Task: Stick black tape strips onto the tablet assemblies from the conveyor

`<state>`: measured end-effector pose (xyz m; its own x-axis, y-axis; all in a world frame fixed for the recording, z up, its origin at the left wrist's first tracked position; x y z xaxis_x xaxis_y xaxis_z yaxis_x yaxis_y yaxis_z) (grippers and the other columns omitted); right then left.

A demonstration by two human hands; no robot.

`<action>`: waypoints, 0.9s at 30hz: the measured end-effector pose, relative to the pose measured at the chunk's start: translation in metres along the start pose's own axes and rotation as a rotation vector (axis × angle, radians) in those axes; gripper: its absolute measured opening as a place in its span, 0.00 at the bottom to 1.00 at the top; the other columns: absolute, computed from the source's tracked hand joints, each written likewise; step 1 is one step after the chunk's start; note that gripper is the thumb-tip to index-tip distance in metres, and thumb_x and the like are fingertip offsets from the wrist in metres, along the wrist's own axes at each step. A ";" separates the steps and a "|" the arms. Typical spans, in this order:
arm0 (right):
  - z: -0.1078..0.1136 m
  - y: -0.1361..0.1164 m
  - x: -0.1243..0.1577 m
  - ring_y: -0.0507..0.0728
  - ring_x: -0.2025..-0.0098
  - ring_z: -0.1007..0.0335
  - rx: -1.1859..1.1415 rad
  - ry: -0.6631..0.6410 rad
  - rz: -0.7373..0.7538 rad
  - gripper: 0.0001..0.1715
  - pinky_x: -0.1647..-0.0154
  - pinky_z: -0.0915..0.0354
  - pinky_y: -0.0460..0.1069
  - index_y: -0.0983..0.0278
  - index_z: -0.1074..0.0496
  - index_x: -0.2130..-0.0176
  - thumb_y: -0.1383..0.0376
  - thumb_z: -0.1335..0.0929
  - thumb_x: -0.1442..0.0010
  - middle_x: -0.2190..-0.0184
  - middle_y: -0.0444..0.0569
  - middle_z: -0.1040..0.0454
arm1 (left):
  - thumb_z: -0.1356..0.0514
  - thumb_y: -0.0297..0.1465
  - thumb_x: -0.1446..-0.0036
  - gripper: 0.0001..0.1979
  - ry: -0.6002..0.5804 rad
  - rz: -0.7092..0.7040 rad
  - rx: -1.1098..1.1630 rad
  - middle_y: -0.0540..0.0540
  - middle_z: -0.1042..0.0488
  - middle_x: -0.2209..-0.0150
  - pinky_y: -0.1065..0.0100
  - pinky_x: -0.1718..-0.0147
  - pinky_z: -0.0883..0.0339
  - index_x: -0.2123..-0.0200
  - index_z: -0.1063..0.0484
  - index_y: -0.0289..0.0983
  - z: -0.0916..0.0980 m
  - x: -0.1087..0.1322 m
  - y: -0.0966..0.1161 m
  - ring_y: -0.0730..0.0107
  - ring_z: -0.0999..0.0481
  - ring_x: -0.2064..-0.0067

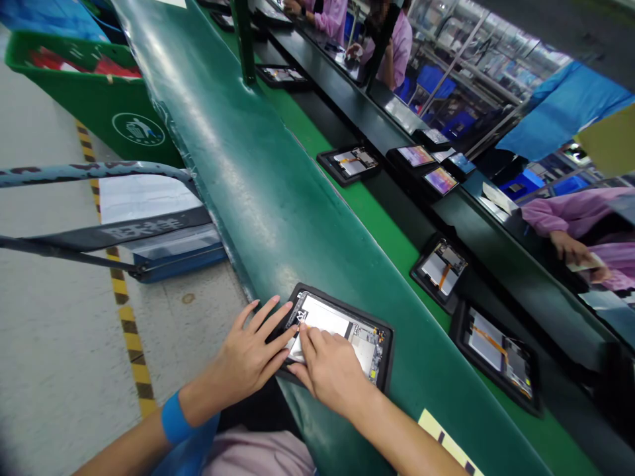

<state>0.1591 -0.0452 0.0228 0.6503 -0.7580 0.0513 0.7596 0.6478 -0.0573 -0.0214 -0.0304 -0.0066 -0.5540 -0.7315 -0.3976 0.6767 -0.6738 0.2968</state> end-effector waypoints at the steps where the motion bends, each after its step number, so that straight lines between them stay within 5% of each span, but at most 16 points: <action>1: 0.000 0.001 0.000 0.59 0.61 0.25 -0.007 -0.014 -0.002 0.31 0.64 0.29 0.52 0.71 0.38 0.36 0.54 0.35 0.28 0.54 0.58 0.25 | 0.43 0.36 0.33 0.18 0.003 -0.001 0.003 0.38 0.33 0.33 0.40 0.35 0.46 0.43 0.25 0.41 0.000 0.000 0.000 0.43 0.39 0.31; 14: 0.013 0.013 -0.002 0.55 0.67 0.29 -0.113 0.000 -0.031 0.20 0.67 0.35 0.49 0.66 0.32 0.40 0.63 0.41 0.25 0.60 0.50 0.27 | 0.43 0.35 0.33 0.19 -0.021 0.014 0.034 0.41 0.36 0.31 0.39 0.36 0.44 0.41 0.26 0.46 0.001 0.003 -0.005 0.43 0.39 0.31; 21: 0.011 0.012 -0.002 0.56 0.68 0.29 0.026 0.012 0.051 0.21 0.68 0.36 0.50 0.70 0.32 0.40 0.64 0.40 0.26 0.63 0.52 0.27 | 0.43 0.39 0.32 0.19 -0.025 0.012 0.040 0.43 0.36 0.31 0.38 0.36 0.46 0.40 0.28 0.47 0.002 0.003 -0.005 0.42 0.39 0.31; 27: 0.017 0.014 -0.003 0.56 0.69 0.29 -0.084 0.043 0.022 0.21 0.69 0.36 0.50 0.68 0.31 0.41 0.63 0.42 0.25 0.62 0.51 0.26 | 0.42 0.38 0.32 0.20 -0.031 0.019 0.047 0.44 0.35 0.31 0.37 0.36 0.47 0.39 0.28 0.49 0.003 0.002 -0.005 0.43 0.39 0.31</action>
<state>0.1682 -0.0330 0.0386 0.6647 -0.7471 0.0067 0.7402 0.6573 -0.1415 -0.0276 -0.0287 -0.0065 -0.5566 -0.7467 -0.3642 0.6643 -0.6633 0.3446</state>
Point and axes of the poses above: each hand's wrist, its own x-axis away from the middle knuckle, its own z-axis out of the back of the hand, y = z × x, the point moved 3 cm from there along -x, towards the middle knuckle
